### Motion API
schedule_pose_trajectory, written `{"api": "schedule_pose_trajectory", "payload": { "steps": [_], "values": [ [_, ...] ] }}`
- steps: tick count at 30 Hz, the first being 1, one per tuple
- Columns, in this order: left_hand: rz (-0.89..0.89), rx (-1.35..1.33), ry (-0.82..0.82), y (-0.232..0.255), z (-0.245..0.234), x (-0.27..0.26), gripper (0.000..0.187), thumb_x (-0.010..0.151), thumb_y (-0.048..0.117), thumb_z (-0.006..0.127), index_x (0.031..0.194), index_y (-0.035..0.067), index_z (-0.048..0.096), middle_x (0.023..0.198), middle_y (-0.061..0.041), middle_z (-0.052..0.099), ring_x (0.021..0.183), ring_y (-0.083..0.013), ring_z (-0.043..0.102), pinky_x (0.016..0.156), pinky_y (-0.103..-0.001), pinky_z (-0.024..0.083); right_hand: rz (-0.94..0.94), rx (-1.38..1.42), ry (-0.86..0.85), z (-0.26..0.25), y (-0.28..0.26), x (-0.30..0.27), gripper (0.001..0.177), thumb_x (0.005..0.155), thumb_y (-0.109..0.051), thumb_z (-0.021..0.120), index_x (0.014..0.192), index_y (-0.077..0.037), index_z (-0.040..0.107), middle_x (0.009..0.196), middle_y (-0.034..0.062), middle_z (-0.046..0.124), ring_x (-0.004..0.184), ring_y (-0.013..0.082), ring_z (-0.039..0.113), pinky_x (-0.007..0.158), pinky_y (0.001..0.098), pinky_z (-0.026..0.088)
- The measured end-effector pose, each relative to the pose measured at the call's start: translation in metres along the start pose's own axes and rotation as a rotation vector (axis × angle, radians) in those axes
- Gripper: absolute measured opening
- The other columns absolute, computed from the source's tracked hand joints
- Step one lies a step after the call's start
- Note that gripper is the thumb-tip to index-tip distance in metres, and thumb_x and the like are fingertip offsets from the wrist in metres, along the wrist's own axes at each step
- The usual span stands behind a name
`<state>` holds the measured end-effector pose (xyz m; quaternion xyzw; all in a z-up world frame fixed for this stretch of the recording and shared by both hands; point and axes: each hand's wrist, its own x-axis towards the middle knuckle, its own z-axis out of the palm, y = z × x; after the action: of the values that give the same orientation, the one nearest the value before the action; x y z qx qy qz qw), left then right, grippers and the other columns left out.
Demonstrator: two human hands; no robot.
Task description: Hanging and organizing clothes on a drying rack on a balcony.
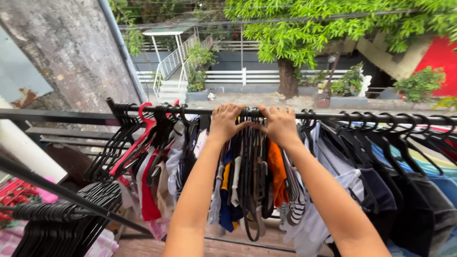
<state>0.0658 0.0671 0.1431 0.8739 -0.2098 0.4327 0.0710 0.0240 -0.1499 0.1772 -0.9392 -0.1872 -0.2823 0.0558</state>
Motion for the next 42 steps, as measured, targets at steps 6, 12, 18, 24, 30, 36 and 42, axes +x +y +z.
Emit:
{"api": "schedule_pose_trajectory", "payload": {
  "steps": [6,12,18,24,30,36,42],
  "values": [
    [-0.075,0.001,-0.056,-0.03,0.002,-0.014,0.07,0.088,0.071,0.06,0.139,0.023,0.057,0.129,-0.005,0.063,0.127,-0.0286,0.053,0.115,-0.049,0.031,-0.064,-0.17,0.185,0.035,0.032,0.0,0.08,0.085,-0.075,0.056,0.142,-0.019,0.053,0.114,0.0097,0.07,0.111,0.0323,0.064,0.112,0.0589,0.035],
    [-0.115,0.02,-0.084,-0.065,-0.002,-0.03,0.075,0.087,0.071,0.062,0.141,0.019,0.054,0.141,-0.012,0.056,0.139,-0.0344,0.042,0.119,-0.054,0.024,-0.04,-0.143,0.163,0.043,0.053,0.005,0.096,0.081,-0.083,0.055,0.135,-0.004,0.058,0.122,0.0137,0.07,0.118,0.0297,0.063,0.117,0.0556,0.031],
    [-0.265,0.044,-0.055,-0.05,0.01,-0.042,0.074,0.086,0.055,0.07,0.146,0.018,0.046,0.15,-0.011,0.043,0.149,-0.0397,0.027,0.121,-0.061,0.017,0.025,-0.196,0.113,0.031,0.034,0.002,0.108,0.078,-0.093,0.052,0.132,-0.001,0.06,0.121,0.0139,0.069,0.117,0.0297,0.062,0.117,0.0532,0.029],
    [-0.296,-0.094,0.001,-0.054,0.02,-0.046,0.065,0.089,0.04,0.067,0.146,0.018,0.045,0.152,-0.013,0.038,0.151,-0.042,0.022,0.118,-0.061,0.028,0.116,-0.117,0.125,0.031,0.025,0.004,0.103,0.073,-0.091,0.056,0.129,-0.005,0.061,0.117,0.0125,0.069,0.118,0.0283,0.061,0.116,0.051,0.029],
    [-0.347,-0.028,-0.043,-0.053,0.029,-0.047,0.065,0.089,0.041,0.066,0.144,0.017,0.042,0.151,-0.011,0.036,0.151,-0.039,0.019,0.111,-0.065,0.031,0.088,-0.133,0.13,0.03,0.025,0.004,0.105,0.072,-0.091,0.058,0.129,-0.003,0.06,0.118,0.0116,0.068,0.116,0.0293,0.06,0.115,0.0504,0.028],
    [-0.414,-0.062,-0.092,-0.04,0.018,-0.046,0.068,0.087,0.04,0.067,0.145,0.02,0.04,0.153,-0.01,0.032,0.153,-0.0388,0.015,0.101,-0.07,0.04,0.067,-0.125,0.249,0.046,0.03,0.001,0.104,0.072,-0.09,0.059,0.128,-0.002,0.061,0.122,0.011,0.068,0.119,0.0295,0.059,0.114,0.0505,0.028],
    [-0.384,-0.064,-0.054,-0.036,0.01,-0.045,0.082,0.075,0.042,0.077,0.144,0.02,0.037,0.15,-0.013,0.03,0.151,-0.042,0.014,0.099,-0.071,0.042,0.095,-0.058,0.197,0.039,0.027,0.004,0.104,0.072,-0.089,0.06,0.131,-0.003,0.06,0.126,0.0111,0.067,0.12,0.0292,0.058,0.116,0.0508,0.028]
  ]
}}
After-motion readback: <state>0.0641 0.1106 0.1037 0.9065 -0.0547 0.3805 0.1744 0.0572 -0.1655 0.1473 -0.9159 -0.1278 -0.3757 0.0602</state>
